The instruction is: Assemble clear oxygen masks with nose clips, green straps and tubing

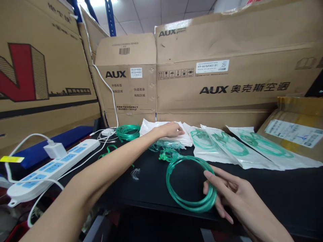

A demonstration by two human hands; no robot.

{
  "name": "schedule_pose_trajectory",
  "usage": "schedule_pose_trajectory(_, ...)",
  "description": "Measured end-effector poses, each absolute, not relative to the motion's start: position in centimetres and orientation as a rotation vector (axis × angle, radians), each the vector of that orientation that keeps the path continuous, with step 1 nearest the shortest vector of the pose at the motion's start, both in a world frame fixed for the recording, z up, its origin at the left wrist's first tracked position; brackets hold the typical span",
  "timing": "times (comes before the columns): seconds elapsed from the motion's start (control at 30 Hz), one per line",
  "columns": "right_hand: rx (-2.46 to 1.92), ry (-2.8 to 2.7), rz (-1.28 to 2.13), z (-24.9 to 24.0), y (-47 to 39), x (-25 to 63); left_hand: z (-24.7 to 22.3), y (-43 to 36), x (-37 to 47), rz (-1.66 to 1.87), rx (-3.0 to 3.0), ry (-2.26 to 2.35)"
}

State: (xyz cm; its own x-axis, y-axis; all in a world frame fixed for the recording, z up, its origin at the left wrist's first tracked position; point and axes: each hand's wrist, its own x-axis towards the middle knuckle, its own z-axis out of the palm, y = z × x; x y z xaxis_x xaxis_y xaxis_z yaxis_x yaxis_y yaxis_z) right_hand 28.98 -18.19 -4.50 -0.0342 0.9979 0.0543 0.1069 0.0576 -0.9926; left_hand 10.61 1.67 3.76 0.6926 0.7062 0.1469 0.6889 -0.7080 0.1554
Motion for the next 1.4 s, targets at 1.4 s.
schedule_pose_trajectory(1.4, -1.185, -2.065, 0.183, -6.1, -16.6, 28.0, 2.3, -12.4, 8.0, 0.119, 1.855, 0.945)
